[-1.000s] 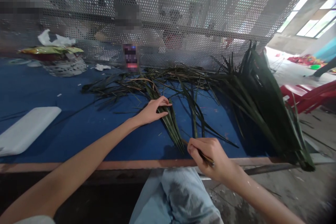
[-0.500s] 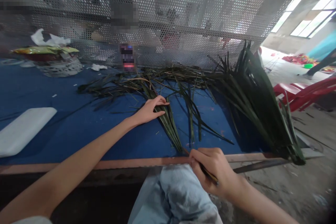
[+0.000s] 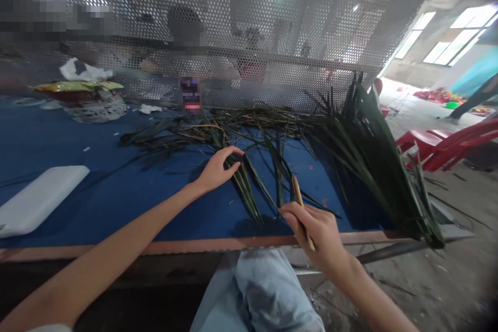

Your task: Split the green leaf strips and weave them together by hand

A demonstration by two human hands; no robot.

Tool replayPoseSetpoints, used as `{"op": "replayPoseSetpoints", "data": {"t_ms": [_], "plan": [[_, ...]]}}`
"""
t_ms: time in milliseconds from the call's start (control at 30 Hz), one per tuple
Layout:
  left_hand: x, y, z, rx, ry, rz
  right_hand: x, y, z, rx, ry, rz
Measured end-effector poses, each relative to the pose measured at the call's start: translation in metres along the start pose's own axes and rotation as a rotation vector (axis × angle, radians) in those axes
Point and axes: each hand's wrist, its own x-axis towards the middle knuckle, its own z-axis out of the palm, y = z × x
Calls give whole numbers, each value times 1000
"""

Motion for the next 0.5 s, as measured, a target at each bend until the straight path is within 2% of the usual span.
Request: {"op": "replayPoseSetpoints", "data": {"t_ms": [100,233,367,500], "plan": [[-1,-3,-4,44,50,-10,26,10,22,-242,-44,33],[-2,-6,-7,102,-4,49,49,20,38,-370,-107,74],[-2,-7,-6,174,-53,124,52,36,33,-441,-120,145],[-1,-13,-5,156,-134,171,45,50,23,-549,-135,163]]}}
